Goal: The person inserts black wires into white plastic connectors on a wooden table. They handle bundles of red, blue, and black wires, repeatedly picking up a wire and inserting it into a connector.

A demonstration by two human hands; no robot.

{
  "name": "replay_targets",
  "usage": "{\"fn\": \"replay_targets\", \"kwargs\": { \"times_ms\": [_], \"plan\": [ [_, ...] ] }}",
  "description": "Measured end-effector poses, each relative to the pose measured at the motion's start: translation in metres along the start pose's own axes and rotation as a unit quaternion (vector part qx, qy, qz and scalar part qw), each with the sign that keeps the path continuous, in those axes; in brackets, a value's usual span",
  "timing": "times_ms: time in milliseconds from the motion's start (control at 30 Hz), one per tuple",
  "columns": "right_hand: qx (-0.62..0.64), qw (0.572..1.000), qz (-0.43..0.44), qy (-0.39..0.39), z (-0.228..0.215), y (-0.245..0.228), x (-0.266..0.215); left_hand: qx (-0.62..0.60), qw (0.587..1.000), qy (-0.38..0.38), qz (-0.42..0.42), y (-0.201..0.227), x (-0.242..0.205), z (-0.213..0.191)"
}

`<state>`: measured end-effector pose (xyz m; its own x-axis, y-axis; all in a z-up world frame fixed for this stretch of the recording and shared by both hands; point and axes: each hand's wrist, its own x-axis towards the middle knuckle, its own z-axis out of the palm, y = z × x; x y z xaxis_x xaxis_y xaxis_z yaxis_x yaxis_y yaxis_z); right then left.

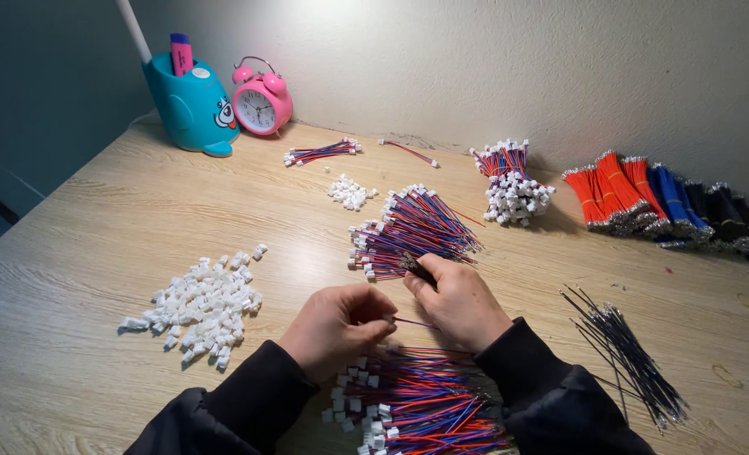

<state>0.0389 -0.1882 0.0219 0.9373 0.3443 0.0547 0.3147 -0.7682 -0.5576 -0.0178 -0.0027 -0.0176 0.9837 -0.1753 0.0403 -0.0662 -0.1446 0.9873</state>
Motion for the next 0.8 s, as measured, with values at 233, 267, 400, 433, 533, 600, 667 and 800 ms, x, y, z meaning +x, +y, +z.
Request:
{"fn": "replay_targets", "kwargs": {
  "times_ms": [233, 267, 400, 433, 533, 600, 667, 800],
  "plan": [
    [0.025, 0.993, -0.099, 0.056, -0.031, -0.016, -0.022, -0.163, 0.984, 0.031, -0.072, -0.007, 0.008, -0.007],
    [0.014, 0.991, -0.122, 0.055, -0.031, -0.016, -0.023, -0.178, 0.978, 0.034, -0.100, -0.004, 0.007, -0.007],
    [0.027, 0.990, -0.134, 0.028, -0.020, -0.014, -0.025, -0.249, 0.960, 0.046, -0.119, -0.009, 0.009, -0.006],
    [0.027, 0.990, -0.137, 0.029, -0.017, -0.012, -0.024, -0.248, 0.960, 0.048, -0.117, -0.006, 0.008, -0.006],
    [0.017, 0.989, -0.142, 0.048, -0.010, -0.008, -0.022, -0.294, 0.944, 0.051, -0.137, -0.005, 0.006, -0.005],
    [0.027, 0.991, -0.117, 0.053, -0.009, -0.007, -0.022, -0.323, 0.936, 0.042, -0.134, -0.011, 0.008, -0.005],
    [0.033, 0.992, -0.113, 0.054, -0.006, -0.004, -0.021, -0.325, 0.935, 0.041, -0.138, -0.010, 0.007, -0.006],
    [0.050, 0.992, -0.106, 0.051, -0.006, -0.007, -0.021, -0.323, 0.934, 0.033, -0.151, -0.007, 0.007, -0.006]
  ]
}}
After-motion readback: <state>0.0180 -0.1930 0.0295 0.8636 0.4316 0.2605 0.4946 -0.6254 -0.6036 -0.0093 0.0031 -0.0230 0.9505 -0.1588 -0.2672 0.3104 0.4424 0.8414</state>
